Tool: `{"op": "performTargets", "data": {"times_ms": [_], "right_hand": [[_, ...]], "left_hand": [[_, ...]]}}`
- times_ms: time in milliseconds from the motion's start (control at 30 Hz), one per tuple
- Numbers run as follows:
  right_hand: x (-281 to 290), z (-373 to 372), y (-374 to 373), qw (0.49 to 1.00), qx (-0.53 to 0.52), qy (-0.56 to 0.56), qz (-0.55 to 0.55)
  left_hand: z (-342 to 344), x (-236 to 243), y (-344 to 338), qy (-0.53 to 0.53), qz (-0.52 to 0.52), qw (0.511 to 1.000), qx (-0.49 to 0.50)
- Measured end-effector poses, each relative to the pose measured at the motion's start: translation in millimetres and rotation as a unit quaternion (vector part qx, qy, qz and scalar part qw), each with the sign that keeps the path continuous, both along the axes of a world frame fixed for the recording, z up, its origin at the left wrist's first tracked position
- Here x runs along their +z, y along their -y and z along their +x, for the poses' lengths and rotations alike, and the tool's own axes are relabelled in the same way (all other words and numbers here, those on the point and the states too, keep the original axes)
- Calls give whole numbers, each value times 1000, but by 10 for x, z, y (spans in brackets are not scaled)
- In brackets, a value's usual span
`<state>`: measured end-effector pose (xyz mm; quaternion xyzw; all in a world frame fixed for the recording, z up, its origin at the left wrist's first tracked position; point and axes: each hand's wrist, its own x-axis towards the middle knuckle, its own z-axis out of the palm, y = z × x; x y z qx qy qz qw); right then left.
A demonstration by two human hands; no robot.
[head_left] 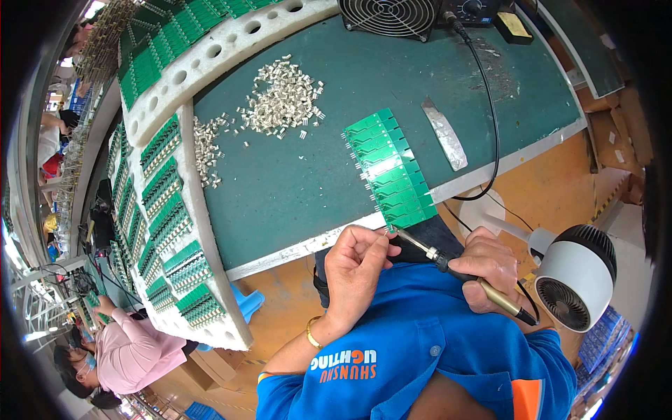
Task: The person solders electronic components onto a circuit board strip using a soldering iron and solder wire, sets the board aside, picks up another circuit board strip, and solders components onto it.
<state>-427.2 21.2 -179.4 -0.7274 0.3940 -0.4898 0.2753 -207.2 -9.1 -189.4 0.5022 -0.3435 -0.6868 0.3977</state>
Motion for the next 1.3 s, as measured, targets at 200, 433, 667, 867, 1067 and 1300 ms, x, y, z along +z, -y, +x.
{"op": "performTargets", "data": {"times_ms": [200,433,667,867,1067,1300], "right_hand": [[18,4,-10,1000,4,-6,-4],[12,23,-15,1000,-8,-5,-9],[20,3,-36,1000,-1,-22,-4],[37,-14,-55,999,12,-35,-4],[39,-22,-75,999,14,-33,-1],[34,-24,-59,1000,4,-25,-10]], "left_hand": [[5,-10,-4,-2,0,1000,-2],[11,-6,8,1,11,1000,-14],[8,-4,16,1,11,1000,-16],[14,-21,19,4,5,1000,-21],[23,-27,16,2,5,1000,-26],[21,7,13,10,-2,1000,-24]]}}
